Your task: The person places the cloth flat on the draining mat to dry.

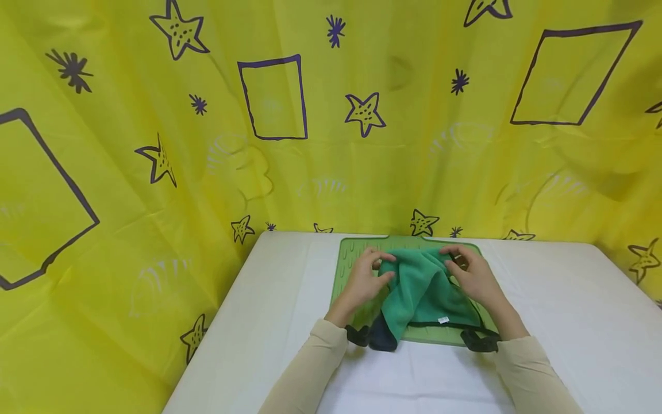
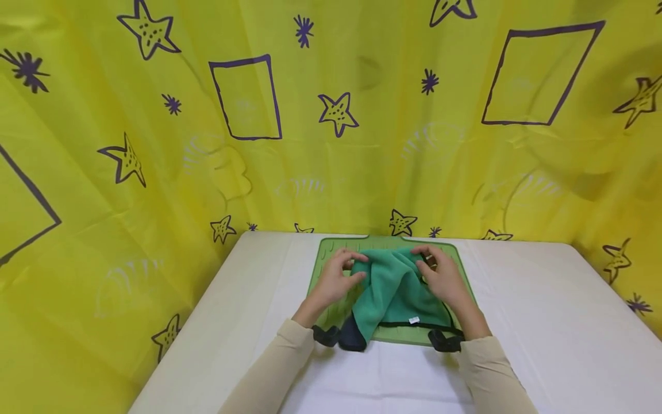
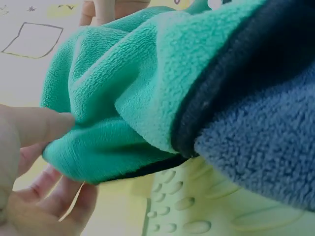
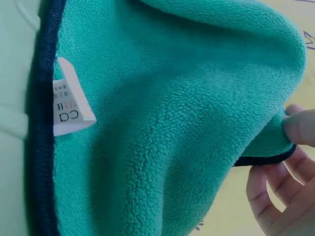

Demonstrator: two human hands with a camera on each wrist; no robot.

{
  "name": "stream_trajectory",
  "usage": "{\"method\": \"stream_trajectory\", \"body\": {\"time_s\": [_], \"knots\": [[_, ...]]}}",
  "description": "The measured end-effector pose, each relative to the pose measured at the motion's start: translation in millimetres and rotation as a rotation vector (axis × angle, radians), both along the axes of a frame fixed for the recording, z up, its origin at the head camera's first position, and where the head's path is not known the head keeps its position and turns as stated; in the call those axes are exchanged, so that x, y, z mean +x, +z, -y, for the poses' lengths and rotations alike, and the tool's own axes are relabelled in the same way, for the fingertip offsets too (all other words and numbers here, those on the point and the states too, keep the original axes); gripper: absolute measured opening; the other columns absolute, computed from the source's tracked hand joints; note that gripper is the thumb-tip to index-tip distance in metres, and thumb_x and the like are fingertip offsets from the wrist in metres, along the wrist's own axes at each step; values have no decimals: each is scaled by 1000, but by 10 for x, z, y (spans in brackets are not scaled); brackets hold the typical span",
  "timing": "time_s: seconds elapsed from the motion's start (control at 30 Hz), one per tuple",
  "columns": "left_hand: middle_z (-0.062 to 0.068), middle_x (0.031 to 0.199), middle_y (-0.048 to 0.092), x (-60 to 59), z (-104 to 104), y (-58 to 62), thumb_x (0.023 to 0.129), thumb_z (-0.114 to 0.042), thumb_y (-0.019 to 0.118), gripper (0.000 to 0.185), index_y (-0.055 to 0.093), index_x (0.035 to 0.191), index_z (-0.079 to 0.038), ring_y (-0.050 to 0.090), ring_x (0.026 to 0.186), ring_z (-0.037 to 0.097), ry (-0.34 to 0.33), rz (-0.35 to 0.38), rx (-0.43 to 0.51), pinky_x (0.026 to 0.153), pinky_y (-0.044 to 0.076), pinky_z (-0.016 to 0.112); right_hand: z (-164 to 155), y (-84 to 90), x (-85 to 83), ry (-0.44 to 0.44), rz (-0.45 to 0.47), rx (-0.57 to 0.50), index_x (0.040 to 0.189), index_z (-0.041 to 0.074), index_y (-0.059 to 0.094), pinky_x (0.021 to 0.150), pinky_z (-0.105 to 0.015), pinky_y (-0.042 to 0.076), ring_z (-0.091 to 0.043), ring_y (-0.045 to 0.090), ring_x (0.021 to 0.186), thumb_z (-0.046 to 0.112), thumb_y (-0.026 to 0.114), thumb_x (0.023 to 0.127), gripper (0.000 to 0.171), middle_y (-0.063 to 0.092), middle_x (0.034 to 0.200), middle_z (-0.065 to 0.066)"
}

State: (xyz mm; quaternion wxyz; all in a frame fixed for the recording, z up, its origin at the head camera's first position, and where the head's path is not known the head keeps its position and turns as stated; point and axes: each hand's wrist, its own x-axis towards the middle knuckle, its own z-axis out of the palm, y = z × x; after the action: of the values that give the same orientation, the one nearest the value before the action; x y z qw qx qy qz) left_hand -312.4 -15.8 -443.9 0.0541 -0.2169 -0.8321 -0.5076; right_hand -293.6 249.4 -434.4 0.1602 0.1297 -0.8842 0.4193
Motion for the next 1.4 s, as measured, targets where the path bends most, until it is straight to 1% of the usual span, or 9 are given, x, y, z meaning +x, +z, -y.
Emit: {"method": "stream_trajectory", "body": {"time_s": [0.13, 0.3, 0.6, 0.73, 0.87, 1.0, 1.17, 1.3, 1.4], "knots": [[10, 123, 58, 2, 27, -11, 93, -6, 74, 39, 64, 130, -16, 55, 75, 12, -33, 67, -9, 62, 48, 21, -15, 17, 20, -27, -5, -1, 128, 3, 61, 66, -24, 45, -9, 53, 81, 6, 57, 103, 25, 62, 110, -18], [14, 125, 63, -6, 109, 46, 94, -2, 69, 56, 51, 145, -18, 58, 80, 12, 2, 126, -21, 63, 49, 25, -70, 35, 17, -59, -22, -2, 134, 4, 59, 64, -23, 45, -11, 52, 80, 4, 57, 103, 31, 62, 110, -19], [0, 79, 52, -98, 355, 149, 100, -26, 67, 26, 73, 122, -14, 39, 66, 12, 138, 38, -145, 62, 36, 25, -175, 65, 18, -97, -6, 4, 135, 5, 59, 62, -23, 44, -14, 50, 79, 13, 58, 104, 32, 62, 113, -19], [4, 87, 63, -112, 447, 204, 98, -24, 71, 26, 74, 121, -13, 52, 76, 15, 125, 41, -192, 70, 45, 29, -211, 59, 26, -109, 13, 7, 133, 4, 60, 62, -22, 46, -13, 52, 79, 18, 59, 105, 32, 63, 114, -18], [10, 110, 74, -110, 514, 208, 93, -15, 75, 28, 74, 120, -9, 68, 100, 24, 43, 43, -378, 85, 56, 37, -230, 55, 35, -100, 23, -4, 132, 3, 60, 61, -23, 46, -9, 52, 77, 20, 59, 105, 32, 64, 114, -20], [11, 113, 75, -108, 553, 176, 92, -11, 74, 25, 74, 116, -5, 69, 103, 26, 24, 43, -489, 88, 56, 40, -278, 50, 44, -92, 34, 2, 133, 3, 60, 61, -23, 47, -5, 54, 77, 19, 58, 105, 32, 65, 112, -21], [8, 88, 68, -125, 576, 133, 101, -12, 62, 18, 65, 118, -7, 56, 66, 17, 132, 67, -421, 61, 46, 30, -346, 76, 52, -62, 128, 29, 140, 0, 56, 64, -26, 48, -11, 54, 84, 18, 53, 107, 38, 62, 111, -21], [0, 63, 49, -154, 576, 132, 105, -16, 58, 20, 60, 121, -6, 39, 48, 13, 185, 27, -277, 48, 33, 24, -363, 120, 62, 14, 261, 40, 145, -4, 51, 81, -39, 53, -31, 58, 104, 25, 49, 109, 46, 60, 123, -28], [-3, 59, 47, -164, 589, 153, 104, -21, 61, 26, 62, 125, -5, 51, 45, 23, 155, 42, -182, 46, 37, 24, -364, 134, 63, 73, 329, 62, 143, -7, 53, 93, -53, 52, -46, 56, 121, 30, 51, 108, 51, 57, 135, -35]]}}
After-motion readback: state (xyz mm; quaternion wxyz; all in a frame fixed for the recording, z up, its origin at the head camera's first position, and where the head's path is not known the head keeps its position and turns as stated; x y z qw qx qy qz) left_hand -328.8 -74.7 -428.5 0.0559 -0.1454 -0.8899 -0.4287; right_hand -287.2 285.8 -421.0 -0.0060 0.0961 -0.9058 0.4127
